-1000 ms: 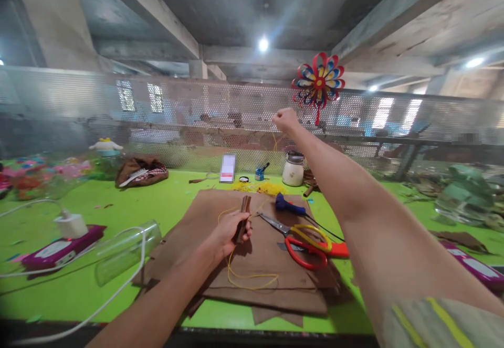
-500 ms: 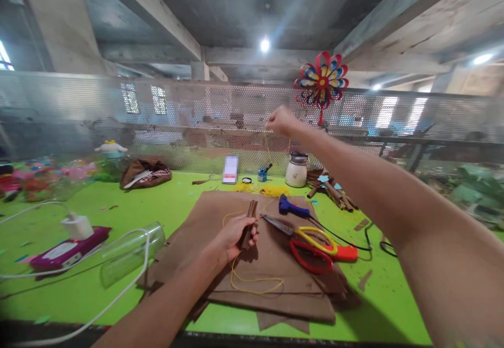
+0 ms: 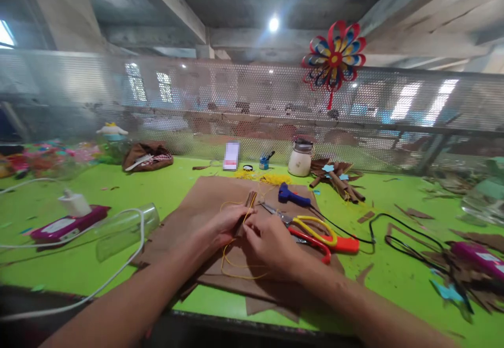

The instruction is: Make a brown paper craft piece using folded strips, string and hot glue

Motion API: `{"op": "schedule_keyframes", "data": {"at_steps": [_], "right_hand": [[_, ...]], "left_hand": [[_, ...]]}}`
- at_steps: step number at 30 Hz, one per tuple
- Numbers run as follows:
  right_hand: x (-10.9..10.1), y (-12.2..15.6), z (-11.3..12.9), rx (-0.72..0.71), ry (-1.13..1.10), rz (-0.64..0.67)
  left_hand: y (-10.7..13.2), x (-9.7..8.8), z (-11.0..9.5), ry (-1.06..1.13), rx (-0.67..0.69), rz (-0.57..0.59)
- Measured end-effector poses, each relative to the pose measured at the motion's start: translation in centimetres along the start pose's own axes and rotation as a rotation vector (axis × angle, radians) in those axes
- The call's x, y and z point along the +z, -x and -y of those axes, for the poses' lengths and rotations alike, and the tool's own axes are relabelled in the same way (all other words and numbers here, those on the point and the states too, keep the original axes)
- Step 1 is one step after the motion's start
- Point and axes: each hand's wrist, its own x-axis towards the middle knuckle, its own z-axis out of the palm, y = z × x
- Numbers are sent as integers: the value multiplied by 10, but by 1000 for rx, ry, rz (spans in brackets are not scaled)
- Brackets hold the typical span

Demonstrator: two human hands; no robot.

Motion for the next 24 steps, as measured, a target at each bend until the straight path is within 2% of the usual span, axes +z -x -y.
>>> {"op": "schedule_keyframes", "data": {"at_steps": [5, 11, 17, 24], "right_hand": [[9, 13, -6, -26, 29, 58], [10, 23, 2, -53, 85, 94], [6, 25, 10, 1, 60, 170], [2, 25, 15, -6, 53, 201]], "left_hand": [[-2, -4, 1, -28, -14, -31], [-4, -8, -2, 6, -76, -31], [1, -3, -5, 73, 26, -57], [5, 3, -9, 116, 80, -99]]}}
